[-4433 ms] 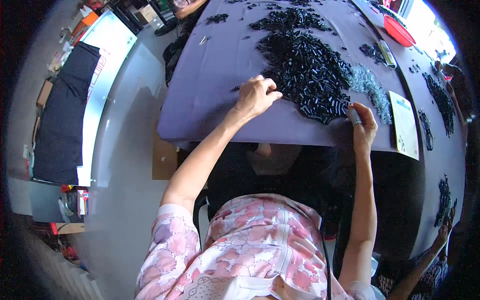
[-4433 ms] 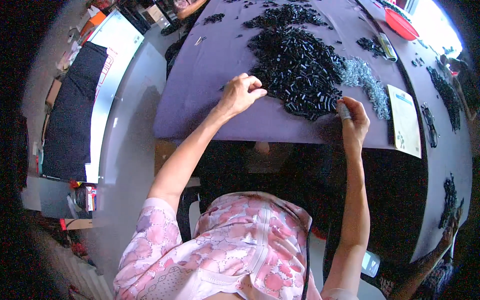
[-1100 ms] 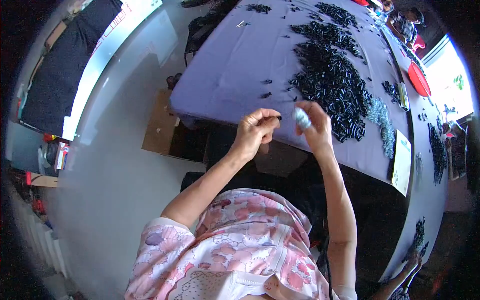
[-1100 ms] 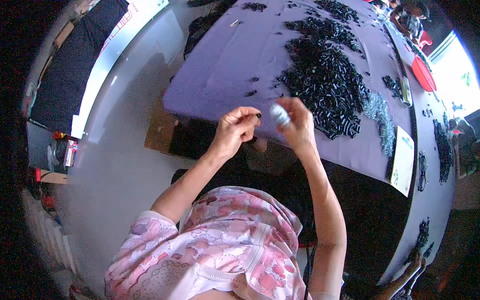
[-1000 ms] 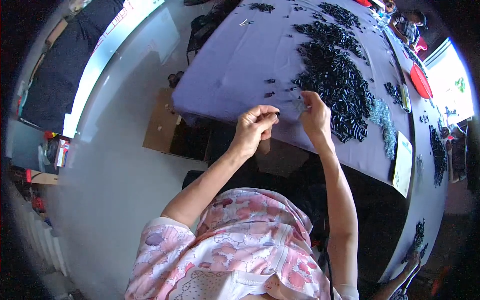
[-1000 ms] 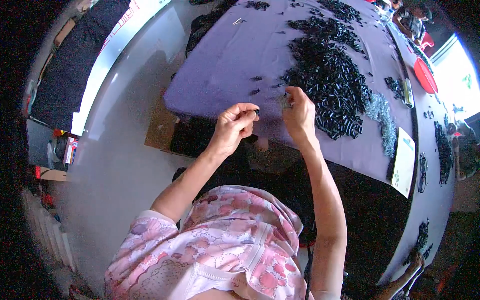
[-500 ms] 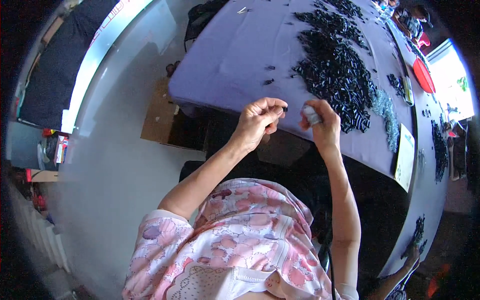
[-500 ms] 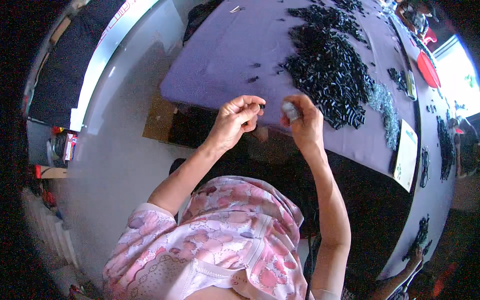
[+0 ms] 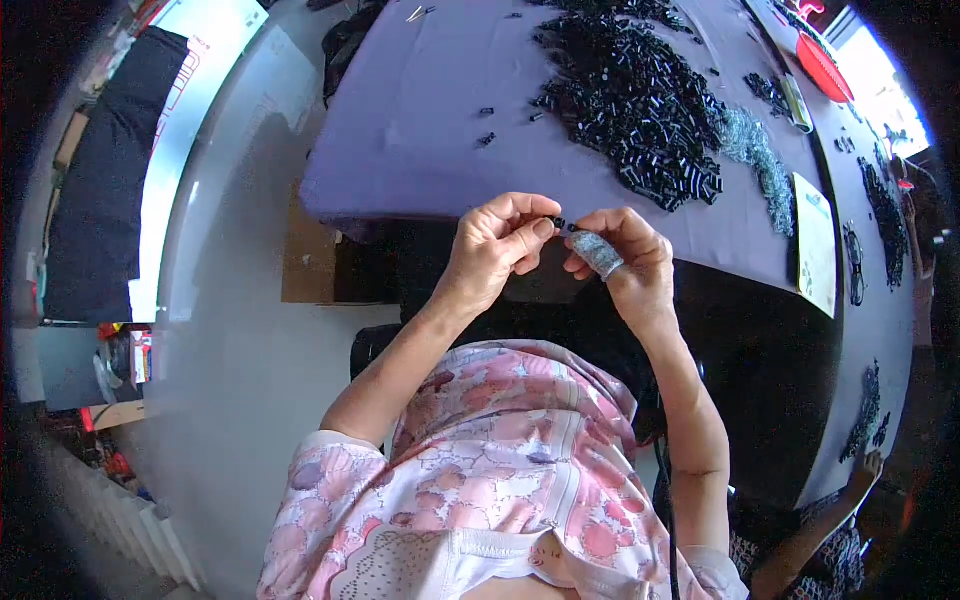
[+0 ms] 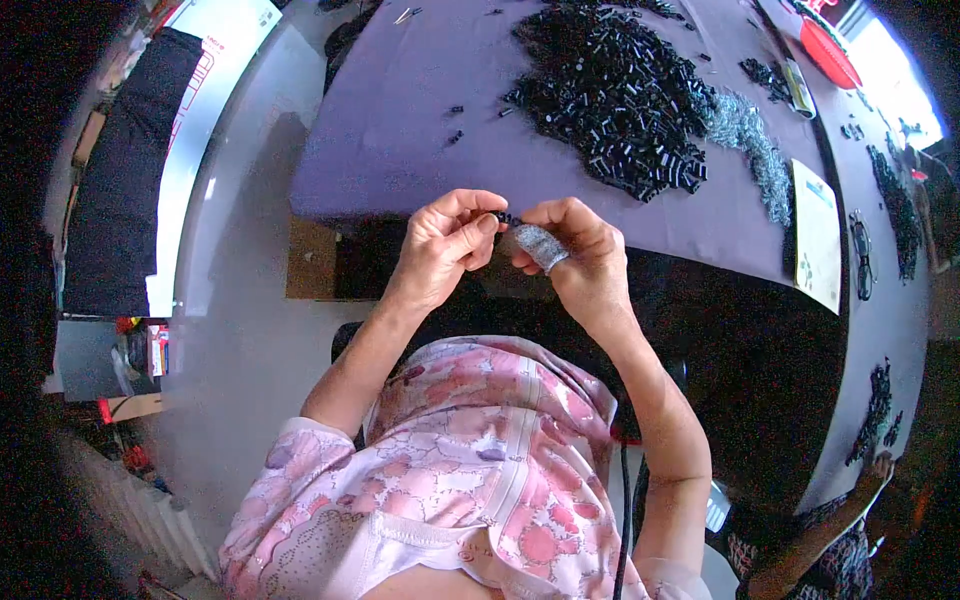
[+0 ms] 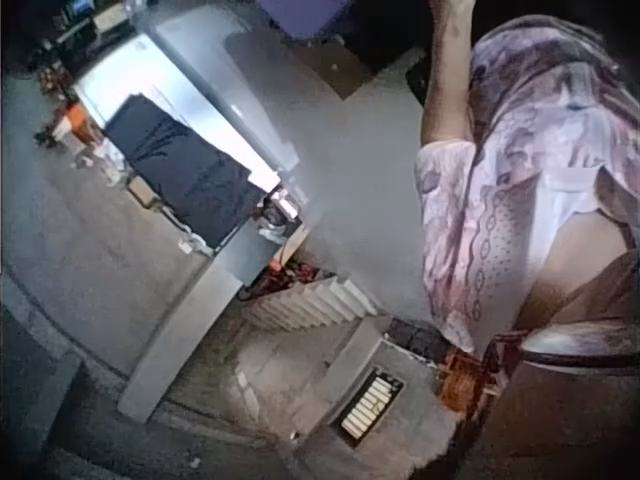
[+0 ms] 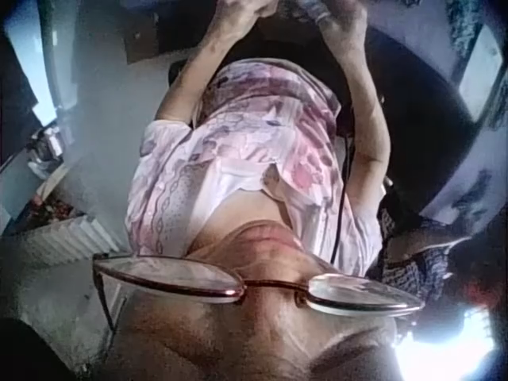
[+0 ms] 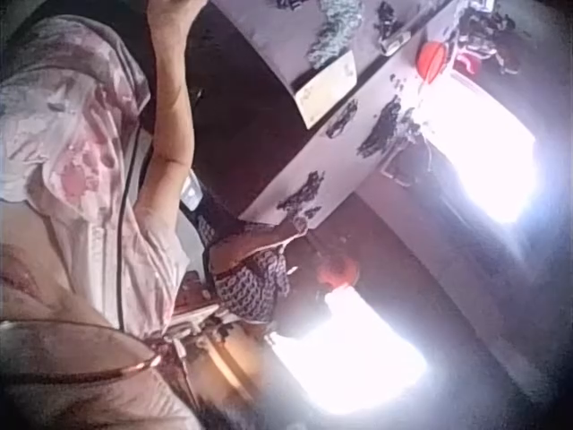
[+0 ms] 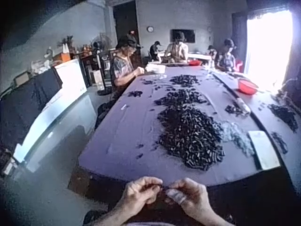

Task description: Picking up small black plastic parts from a table and placing them into a small plastic bag.

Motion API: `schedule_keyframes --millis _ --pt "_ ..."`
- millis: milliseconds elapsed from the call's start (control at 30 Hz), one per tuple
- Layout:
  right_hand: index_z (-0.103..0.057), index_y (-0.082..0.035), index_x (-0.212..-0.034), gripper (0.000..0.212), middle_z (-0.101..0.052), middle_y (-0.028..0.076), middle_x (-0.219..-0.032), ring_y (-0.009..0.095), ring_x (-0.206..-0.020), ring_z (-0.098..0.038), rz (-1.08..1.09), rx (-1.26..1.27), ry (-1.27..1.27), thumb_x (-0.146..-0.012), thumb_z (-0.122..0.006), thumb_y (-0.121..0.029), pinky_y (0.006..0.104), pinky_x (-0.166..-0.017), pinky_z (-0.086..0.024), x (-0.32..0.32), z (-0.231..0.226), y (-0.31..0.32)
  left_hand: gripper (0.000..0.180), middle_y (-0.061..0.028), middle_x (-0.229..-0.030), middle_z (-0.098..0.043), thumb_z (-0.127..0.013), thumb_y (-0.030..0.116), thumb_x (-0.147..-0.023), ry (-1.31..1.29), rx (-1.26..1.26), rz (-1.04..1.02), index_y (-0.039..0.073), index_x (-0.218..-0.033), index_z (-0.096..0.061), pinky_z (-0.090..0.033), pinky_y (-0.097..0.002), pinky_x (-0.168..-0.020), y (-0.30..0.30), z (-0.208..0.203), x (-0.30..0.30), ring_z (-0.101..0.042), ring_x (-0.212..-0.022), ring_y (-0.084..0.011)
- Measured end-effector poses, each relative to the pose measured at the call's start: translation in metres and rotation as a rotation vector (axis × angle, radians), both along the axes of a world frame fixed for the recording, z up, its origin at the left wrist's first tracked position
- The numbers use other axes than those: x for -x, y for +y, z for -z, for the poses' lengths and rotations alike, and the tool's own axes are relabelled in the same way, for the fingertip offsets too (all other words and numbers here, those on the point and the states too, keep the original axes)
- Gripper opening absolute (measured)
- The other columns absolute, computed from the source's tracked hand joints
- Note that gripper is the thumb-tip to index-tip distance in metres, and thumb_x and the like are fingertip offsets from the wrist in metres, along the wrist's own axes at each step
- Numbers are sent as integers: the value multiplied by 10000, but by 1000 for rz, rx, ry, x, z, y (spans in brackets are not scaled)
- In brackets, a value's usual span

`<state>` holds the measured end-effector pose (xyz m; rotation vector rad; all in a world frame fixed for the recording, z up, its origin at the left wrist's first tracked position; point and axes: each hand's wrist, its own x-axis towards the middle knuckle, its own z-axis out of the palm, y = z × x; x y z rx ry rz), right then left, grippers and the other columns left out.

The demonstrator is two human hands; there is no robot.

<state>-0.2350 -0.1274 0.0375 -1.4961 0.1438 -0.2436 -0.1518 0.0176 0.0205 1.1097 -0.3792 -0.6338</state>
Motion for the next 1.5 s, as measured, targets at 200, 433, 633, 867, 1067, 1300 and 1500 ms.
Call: schedule_keyframes --millis 200,433,633,867,1067,1300,1500 --pt "-547 13 -918 138 -615 62 -801 115 -652 -603 0 19 5 -803 -503 77 214 -565 -483 1 -1 5 126 -9 -707 -561 -563 44 -825 -51 -2 -2 25 -944 -601 -315 -173 -417 2 -2 2 -407 -493 -32" --pt "-548 13 -907 158 -609 59 -784 110 -641 -597 6 10 -25 -785 -498 101 216 -565 -484 0 0 9 152 9 -693 -529 -563 38 -823 121 143 33 43 -968 -608 -305 -176 -433 -1 -1 6 -385 -509 -36" --pt "-546 6 -891 165 -611 63 -767 112 -629 -597 22 14 -15 -779 -492 114 213 -548 -484 0 1 10 159 4 -692 -531 -571 17 -811 279 178 -19 12 -967 -598 -319 -186 -454 -3 -3 7 -401 -541 -43" --pt "-538 6 -835 202 -613 64 -734 102 -629 -591 46 75 -11 -744 -457 167 217 -546 -480 0 -1 10 134 2 -676 -535 -575 9 -806 209 181 -10 4 -937 -602 -317 -186 -440 -2 -5 8 -408 -520 -45" --pt "-529 5 -816 227 -608 59 -729 96 -607 -581 47 105 -40 -726 -419 182 211 -532 -470 1 -5 11 122 -1 -642 -525 -584 -9 -793 131 150 -84 6 -910 -615 -315 -188 -429 -3 -8 13 -400 -494 -48" --pt "-518 13 -807 216 -596 67 -715 95 -574 -564 -2 -41 -36 -723 -414 182 210 -503 -456 -1 -5 11 146 5 -630 -524 -590 7 -795 25 140 -139 18 -938 -617 -319 -193 -441 -5 -10 18 -406 -500 -49" --pt "-520 5 -801 186 -598 59 -742 92 -592 -565 -6 -32 1 -736 -461 169 208 -503 -461 1 -10 10 167 6 -644 -519 -572 26 -814 -87 74 -162 19 -977 -608 -325 -194 -458 -5 -8 23 -412 -512 -54"
